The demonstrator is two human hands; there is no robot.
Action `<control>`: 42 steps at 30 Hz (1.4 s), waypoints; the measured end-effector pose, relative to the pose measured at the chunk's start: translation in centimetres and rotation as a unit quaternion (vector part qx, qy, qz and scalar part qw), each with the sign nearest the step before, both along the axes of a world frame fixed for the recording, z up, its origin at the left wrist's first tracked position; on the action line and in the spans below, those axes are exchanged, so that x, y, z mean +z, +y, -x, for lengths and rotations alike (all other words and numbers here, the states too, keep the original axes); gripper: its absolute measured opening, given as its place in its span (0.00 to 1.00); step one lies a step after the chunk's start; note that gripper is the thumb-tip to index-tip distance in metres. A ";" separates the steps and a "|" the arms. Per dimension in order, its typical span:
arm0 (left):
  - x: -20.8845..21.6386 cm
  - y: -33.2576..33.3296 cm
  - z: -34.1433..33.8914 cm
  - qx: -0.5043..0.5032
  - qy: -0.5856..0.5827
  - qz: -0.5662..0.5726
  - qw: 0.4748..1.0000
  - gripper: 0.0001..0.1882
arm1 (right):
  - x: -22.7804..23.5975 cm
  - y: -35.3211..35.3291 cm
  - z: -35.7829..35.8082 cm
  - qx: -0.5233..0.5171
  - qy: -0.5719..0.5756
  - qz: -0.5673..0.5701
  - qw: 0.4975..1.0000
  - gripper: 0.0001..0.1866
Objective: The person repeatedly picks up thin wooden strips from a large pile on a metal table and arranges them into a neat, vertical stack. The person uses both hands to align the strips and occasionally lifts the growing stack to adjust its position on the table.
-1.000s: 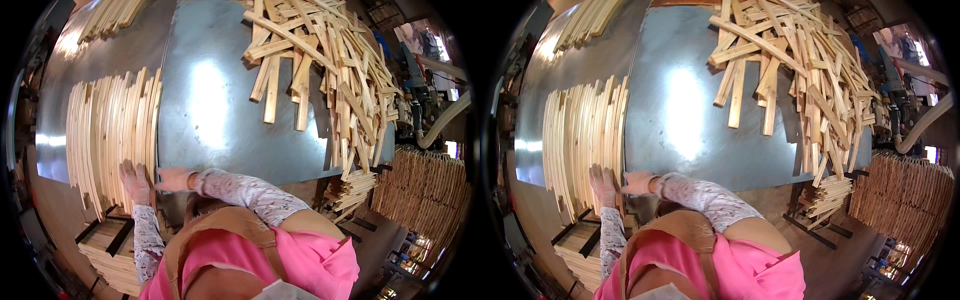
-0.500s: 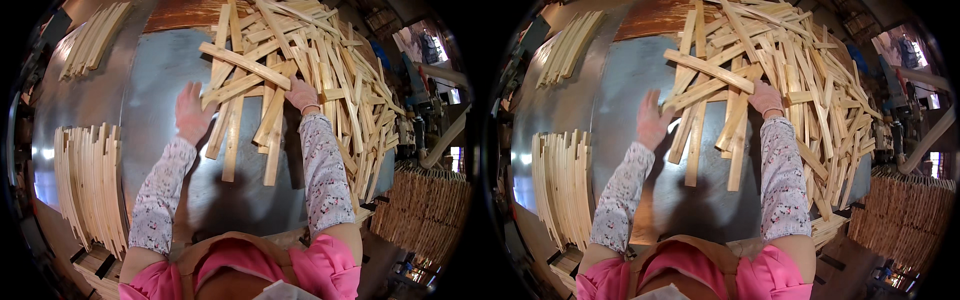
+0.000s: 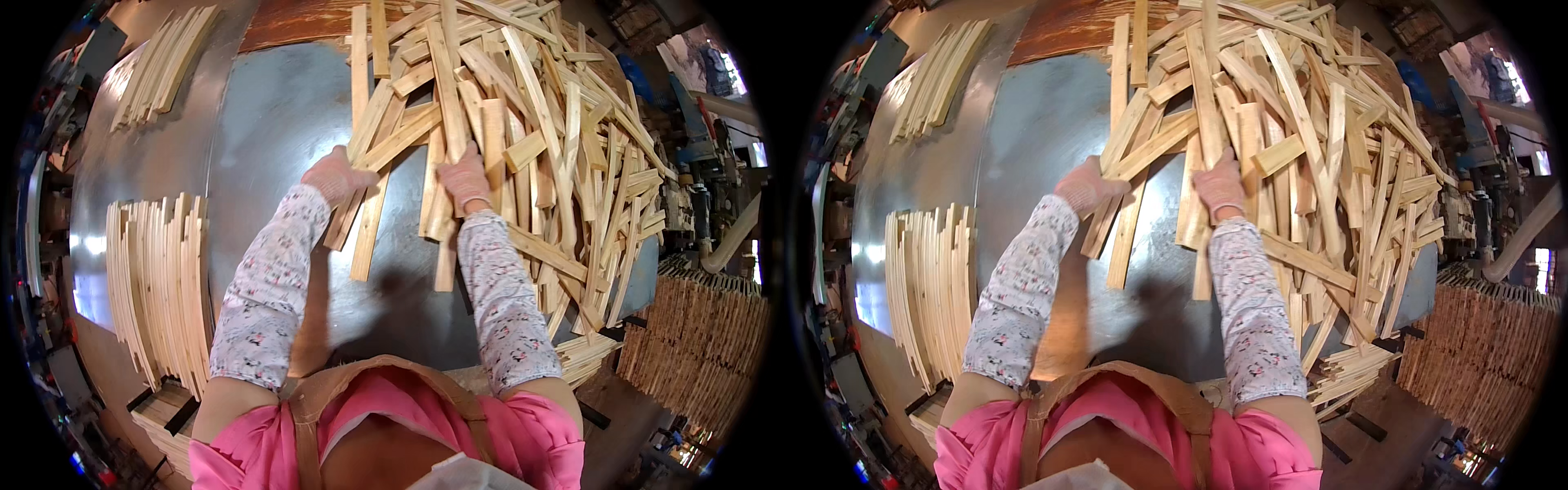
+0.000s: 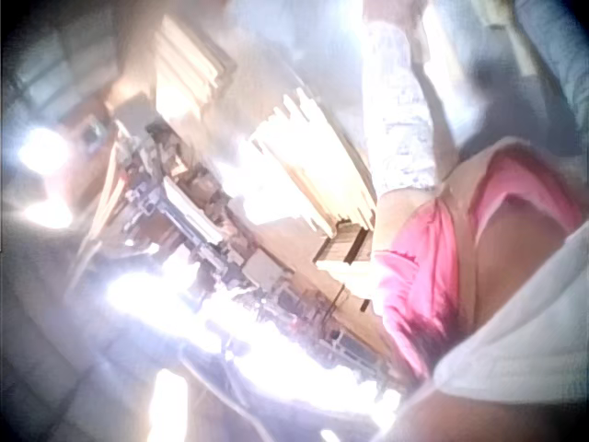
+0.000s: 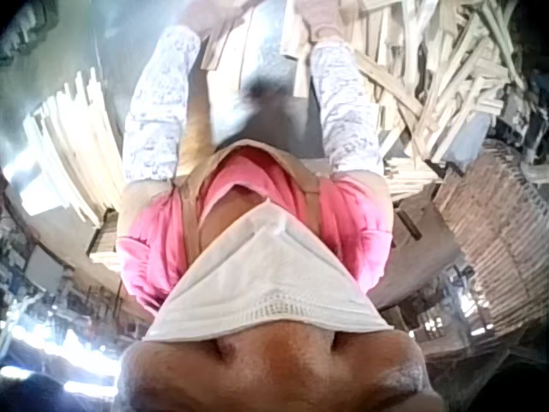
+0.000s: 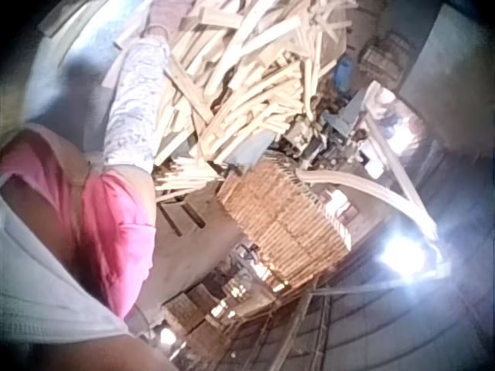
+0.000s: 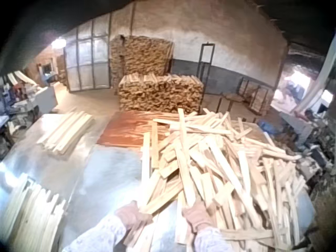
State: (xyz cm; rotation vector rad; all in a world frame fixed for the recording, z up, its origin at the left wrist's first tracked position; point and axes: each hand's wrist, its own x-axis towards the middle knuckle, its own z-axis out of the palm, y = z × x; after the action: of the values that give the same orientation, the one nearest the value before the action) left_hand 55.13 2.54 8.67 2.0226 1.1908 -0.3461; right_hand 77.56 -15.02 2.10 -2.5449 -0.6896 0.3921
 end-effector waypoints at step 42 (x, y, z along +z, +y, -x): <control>-7.1 0.8 70.4 0.209 0.084 -0.430 0.874 0.26 | 5.7 0.5 58.2 0.505 0.250 0.034 0.826 0.36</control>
State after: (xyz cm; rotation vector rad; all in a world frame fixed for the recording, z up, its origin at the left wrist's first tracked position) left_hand -15.30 3.38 1.59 2.3693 2.1089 0.2990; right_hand 19.38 -14.49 7.78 -1.7531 -1.7559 1.3687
